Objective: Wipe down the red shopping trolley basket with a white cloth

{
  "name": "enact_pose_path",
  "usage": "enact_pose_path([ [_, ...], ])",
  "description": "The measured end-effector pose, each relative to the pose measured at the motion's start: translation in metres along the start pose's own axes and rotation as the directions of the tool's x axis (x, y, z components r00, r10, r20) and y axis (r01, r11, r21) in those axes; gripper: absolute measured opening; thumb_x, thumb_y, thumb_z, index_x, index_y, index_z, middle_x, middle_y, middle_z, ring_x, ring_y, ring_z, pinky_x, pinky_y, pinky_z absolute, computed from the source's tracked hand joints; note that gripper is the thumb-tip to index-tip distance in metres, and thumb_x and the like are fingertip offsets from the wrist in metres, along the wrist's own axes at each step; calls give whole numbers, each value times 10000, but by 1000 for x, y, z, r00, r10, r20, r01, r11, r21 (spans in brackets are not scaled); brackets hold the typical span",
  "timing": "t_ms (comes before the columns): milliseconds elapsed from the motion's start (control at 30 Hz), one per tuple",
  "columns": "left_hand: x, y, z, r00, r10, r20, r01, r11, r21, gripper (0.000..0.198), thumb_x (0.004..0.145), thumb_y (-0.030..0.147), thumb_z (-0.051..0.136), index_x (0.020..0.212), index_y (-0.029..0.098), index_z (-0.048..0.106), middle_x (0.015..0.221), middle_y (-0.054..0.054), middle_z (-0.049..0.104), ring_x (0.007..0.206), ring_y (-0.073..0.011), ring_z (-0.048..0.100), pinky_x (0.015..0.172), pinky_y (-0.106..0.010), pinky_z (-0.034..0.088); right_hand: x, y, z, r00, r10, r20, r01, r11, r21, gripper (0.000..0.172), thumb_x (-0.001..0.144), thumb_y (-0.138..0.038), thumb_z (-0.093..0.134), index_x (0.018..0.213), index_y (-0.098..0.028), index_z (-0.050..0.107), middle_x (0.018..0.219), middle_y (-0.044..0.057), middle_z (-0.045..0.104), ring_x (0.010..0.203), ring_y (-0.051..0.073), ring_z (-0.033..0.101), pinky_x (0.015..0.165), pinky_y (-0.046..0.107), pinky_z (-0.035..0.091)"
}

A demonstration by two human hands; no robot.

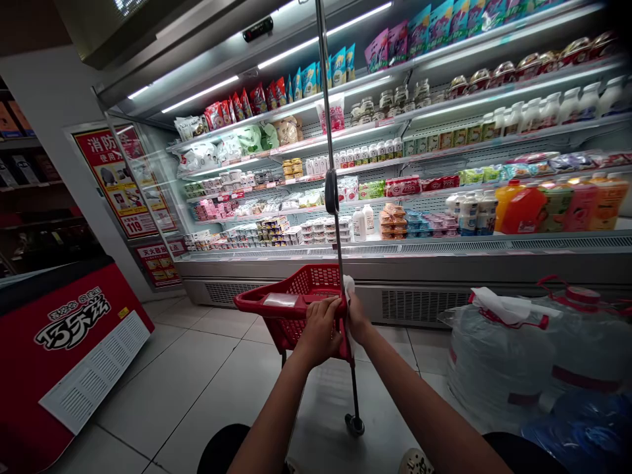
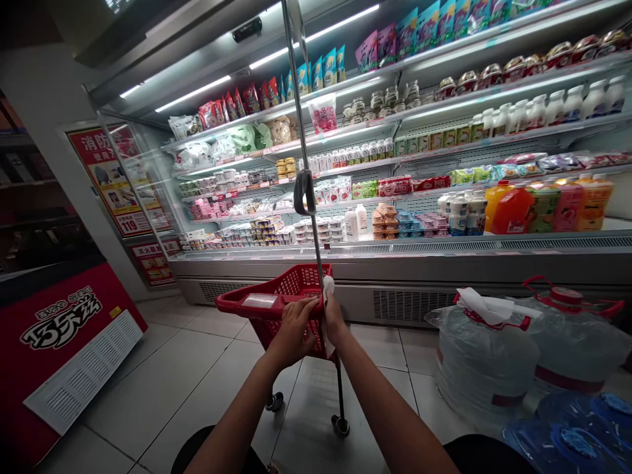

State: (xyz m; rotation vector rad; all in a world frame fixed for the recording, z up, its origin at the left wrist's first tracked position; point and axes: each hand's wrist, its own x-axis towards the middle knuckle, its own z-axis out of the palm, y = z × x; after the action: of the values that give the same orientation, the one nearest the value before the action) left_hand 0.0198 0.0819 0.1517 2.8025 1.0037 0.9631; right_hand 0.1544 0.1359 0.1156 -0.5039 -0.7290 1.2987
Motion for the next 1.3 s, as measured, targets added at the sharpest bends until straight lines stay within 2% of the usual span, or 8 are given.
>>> enact_pose_path([
  [133,-2,0,-3,1000,7,8,-7,1000,-5,874,684,24,559,1525,224,424,1513,-128,523,1417,-314,470,1212,-542,303,-3,-22,-17,992,98,76,-108,983,151,250,902,-396,541,938,-213,709,896,65,790,1067,293,728,985,455,591],
  [333,-11,-1,-5,1000,18,-3,-18,1000,-18,874,679,12,549,1514,238,425,1509,-115,533,1417,-308,473,1214,-551,287,-13,-38,-36,990,113,90,-132,960,248,330,885,-355,485,1025,-198,740,959,83,802,1082,306,729,976,492,594],
  [533,-16,7,-10,999,31,-11,-32,997,-65,874,682,5,549,1512,254,432,1491,-104,551,1392,-296,501,1198,-527,308,-15,-11,-6,988,28,150,-29,1000,7,480,947,-648,511,1044,-244,751,920,72,776,1096,288,711,1005,441,568],
  [700,-18,10,-14,999,36,-25,-38,995,-90,855,673,-4,557,1481,263,470,1448,-92,585,1364,-291,531,1184,-525,331,8,-7,-12,980,19,200,33,968,-250,772,892,-856,356,1009,-223,781,882,102,773,1055,314,705,995,467,547],
  [833,-22,9,-15,998,41,-42,-46,994,-104,839,676,4,564,1469,267,495,1457,-87,593,1360,-288,543,1181,-519,342,24,-10,-29,973,-56,223,142,908,-395,766,859,-870,405,858,-206,790,864,97,772,979,307,695,1026,457,509],
  [1000,-37,-5,-29,993,3,-114,-20,989,-144,619,796,79,545,1378,281,604,1371,-55,674,1285,-264,603,1146,-493,389,10,4,-31,953,-117,278,240,853,-463,703,911,-789,409,801,-204,782,917,87,756,998,286,651,1058,430,468],
  [1100,-48,-18,-41,984,-62,-167,40,990,-134,410,880,148,519,1233,267,692,1211,-42,744,1141,-243,657,1074,-467,449,-6,14,-23,926,-182,330,346,761,-550,643,996,-670,335,897,-223,787,997,68,742,1065,274,624,1086,434,441],
  [1300,-58,-33,-66,973,-96,-209,126,983,134,219,993,382,591,1120,298,749,1109,-24,782,1017,-235,697,1142,-535,420,-20,33,-20,828,-169,534,556,362,-748,549,1089,-427,205,1279,-274,697,1286,62,694,1278,247,563,1175,458,380],
])
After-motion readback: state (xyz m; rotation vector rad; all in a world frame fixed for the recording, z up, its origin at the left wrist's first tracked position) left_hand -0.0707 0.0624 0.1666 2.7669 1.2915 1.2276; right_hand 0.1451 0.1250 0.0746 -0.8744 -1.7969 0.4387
